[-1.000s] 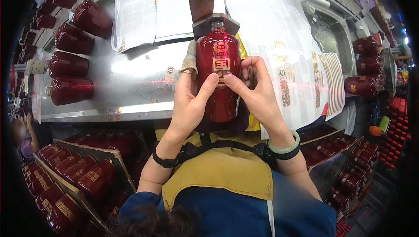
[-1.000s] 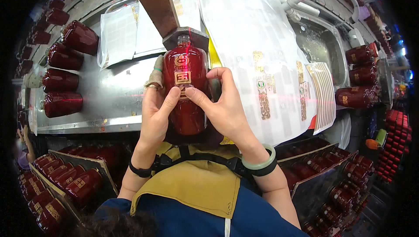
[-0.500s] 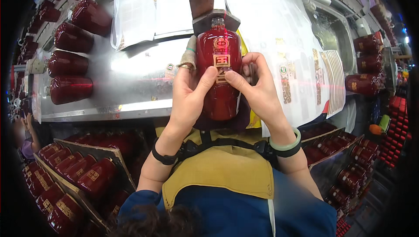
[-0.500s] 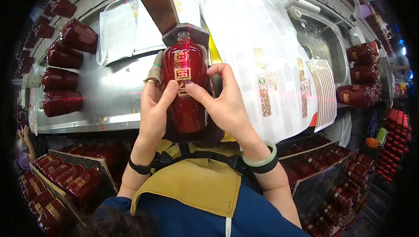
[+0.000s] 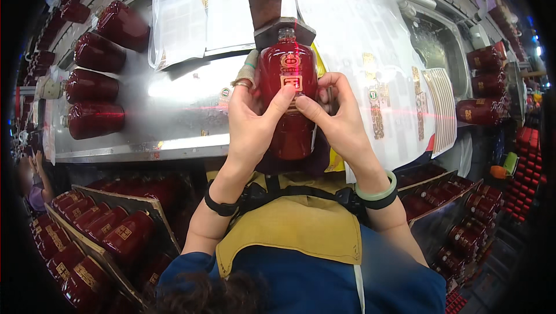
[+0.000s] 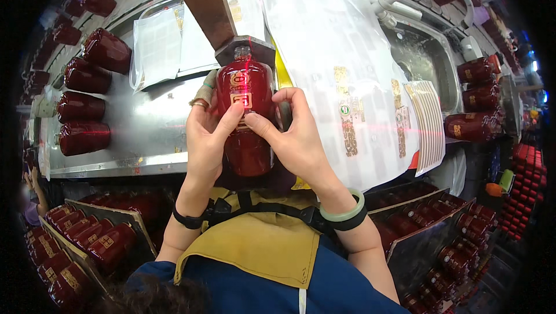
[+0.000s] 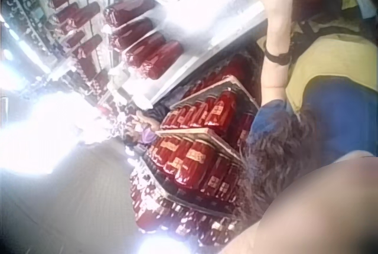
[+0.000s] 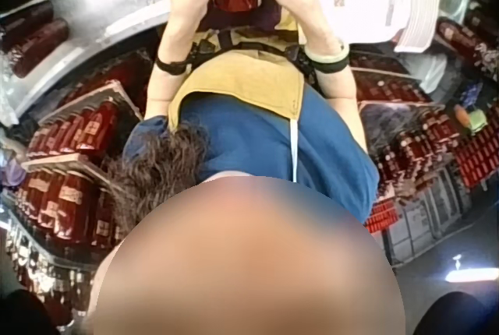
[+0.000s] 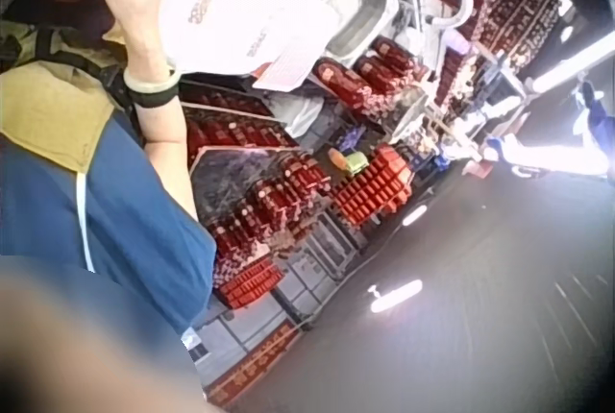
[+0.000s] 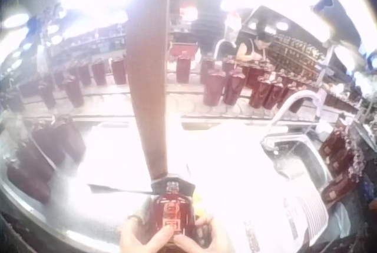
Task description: Applying decorative labels and seals to red liquor bottles on an assembly line conveyor.
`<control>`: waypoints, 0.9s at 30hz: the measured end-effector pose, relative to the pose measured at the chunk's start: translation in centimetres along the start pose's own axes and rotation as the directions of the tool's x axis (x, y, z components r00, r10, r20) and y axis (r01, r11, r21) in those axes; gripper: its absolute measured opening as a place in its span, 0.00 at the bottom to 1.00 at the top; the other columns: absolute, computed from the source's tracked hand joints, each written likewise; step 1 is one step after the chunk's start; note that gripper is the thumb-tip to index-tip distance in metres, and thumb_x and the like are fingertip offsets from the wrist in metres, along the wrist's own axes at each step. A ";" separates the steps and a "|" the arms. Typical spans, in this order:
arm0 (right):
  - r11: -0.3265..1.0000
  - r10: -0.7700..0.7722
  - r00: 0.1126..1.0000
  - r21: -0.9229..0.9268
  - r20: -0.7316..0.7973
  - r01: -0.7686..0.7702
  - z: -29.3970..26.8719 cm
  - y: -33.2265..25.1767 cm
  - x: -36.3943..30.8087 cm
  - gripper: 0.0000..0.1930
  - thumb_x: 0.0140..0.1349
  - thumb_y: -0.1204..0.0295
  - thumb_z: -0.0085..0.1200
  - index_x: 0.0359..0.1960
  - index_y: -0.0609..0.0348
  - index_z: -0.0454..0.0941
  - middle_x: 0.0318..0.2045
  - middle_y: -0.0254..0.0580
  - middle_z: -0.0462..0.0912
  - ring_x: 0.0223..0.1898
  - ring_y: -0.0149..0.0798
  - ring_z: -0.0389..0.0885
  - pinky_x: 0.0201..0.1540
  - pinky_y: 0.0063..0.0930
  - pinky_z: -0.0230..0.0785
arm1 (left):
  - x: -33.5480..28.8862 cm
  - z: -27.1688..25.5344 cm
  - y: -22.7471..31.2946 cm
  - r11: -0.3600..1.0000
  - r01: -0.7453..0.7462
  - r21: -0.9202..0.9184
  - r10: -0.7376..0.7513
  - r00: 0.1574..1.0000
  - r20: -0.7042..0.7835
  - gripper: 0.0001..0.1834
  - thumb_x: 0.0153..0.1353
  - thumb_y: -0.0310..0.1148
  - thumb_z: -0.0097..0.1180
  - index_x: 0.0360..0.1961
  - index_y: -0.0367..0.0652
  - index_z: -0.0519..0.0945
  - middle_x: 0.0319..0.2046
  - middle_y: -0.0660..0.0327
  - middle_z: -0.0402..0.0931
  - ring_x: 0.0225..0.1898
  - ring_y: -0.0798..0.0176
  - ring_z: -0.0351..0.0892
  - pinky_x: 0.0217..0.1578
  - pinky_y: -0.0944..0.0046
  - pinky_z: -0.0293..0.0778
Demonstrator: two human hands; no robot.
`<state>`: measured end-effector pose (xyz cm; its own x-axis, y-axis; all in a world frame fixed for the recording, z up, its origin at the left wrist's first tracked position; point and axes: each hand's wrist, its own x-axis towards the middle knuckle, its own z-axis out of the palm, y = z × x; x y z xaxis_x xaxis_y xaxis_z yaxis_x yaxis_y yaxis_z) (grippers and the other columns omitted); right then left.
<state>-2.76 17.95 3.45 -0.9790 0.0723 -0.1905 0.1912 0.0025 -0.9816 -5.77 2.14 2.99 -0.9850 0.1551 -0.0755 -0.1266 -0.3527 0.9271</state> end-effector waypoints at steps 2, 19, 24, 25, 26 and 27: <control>1.000 -0.001 1.000 -0.008 -0.004 0.001 0.1 -0.2 0.0 0.23 0.63 0.69 0.70 0.48 0.59 0.65 0.34 0.32 0.77 0.36 0.22 0.72 0.37 0.18 0.68 | 0.1 0.0 -0.2 1.000 -0.020 0.015 0.020 1.000 -0.002 0.39 0.66 0.24 0.63 0.72 0.23 0.56 0.62 0.47 0.70 0.60 0.60 0.77 0.59 0.60 0.76; 0.998 -0.015 0.999 0.065 -0.050 0.018 0.0 0.3 1.9 0.22 0.61 0.65 0.72 0.44 0.58 0.69 0.30 0.25 0.69 0.31 0.19 0.64 0.32 0.15 0.61 | 0.7 -0.1 -1.3 0.995 -0.060 0.081 0.064 0.997 -0.042 0.32 0.74 0.32 0.55 0.73 0.28 0.60 0.63 0.49 0.72 0.61 0.63 0.74 0.61 0.62 0.72; 0.999 -0.045 0.999 -0.027 -0.007 0.045 -0.5 0.2 1.8 0.17 0.66 0.68 0.66 0.47 0.60 0.70 0.33 0.28 0.73 0.34 0.20 0.68 0.37 0.17 0.65 | 0.5 0.0 -0.8 0.999 -0.017 0.032 0.018 0.999 -0.039 0.32 0.75 0.32 0.54 0.73 0.28 0.59 0.64 0.49 0.70 0.62 0.62 0.73 0.62 0.62 0.71; 0.998 -0.052 0.999 -0.031 -0.003 0.052 -0.8 -0.5 1.9 0.17 0.66 0.68 0.66 0.47 0.60 0.70 0.33 0.28 0.73 0.34 0.20 0.68 0.37 0.17 0.65 | 0.3 0.0 -0.4 0.999 0.038 -0.029 -0.039 0.999 -0.030 0.32 0.75 0.32 0.53 0.73 0.28 0.59 0.65 0.49 0.70 0.62 0.62 0.73 0.62 0.63 0.71; 0.994 -0.094 0.995 -0.048 -0.016 0.093 -1.2 -1.6 2.2 0.15 0.68 0.70 0.62 0.51 0.61 0.71 0.34 0.30 0.74 0.36 0.23 0.70 0.40 0.20 0.67 | 0.2 0.0 0.1 0.995 0.053 -0.083 -0.053 0.999 0.002 0.33 0.79 0.39 0.47 0.74 0.28 0.56 0.68 0.46 0.66 0.67 0.59 0.69 0.67 0.60 0.66; 0.989 -0.134 0.990 -0.065 -0.031 0.132 -1.6 -2.4 2.4 0.14 0.71 0.73 0.57 0.54 0.63 0.71 0.35 0.32 0.76 0.38 0.25 0.72 0.43 0.23 0.69 | 0.2 -0.2 0.0 0.995 0.049 -0.086 -0.049 0.999 0.001 0.33 0.79 0.39 0.47 0.74 0.28 0.56 0.68 0.46 0.66 0.67 0.59 0.69 0.67 0.60 0.66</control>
<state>-5.47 19.71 5.42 -0.9931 0.1027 -0.0568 0.0648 0.0770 -0.9949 -5.98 1.98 2.94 -0.9775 0.1733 -0.1199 -0.1839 -0.4232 0.8872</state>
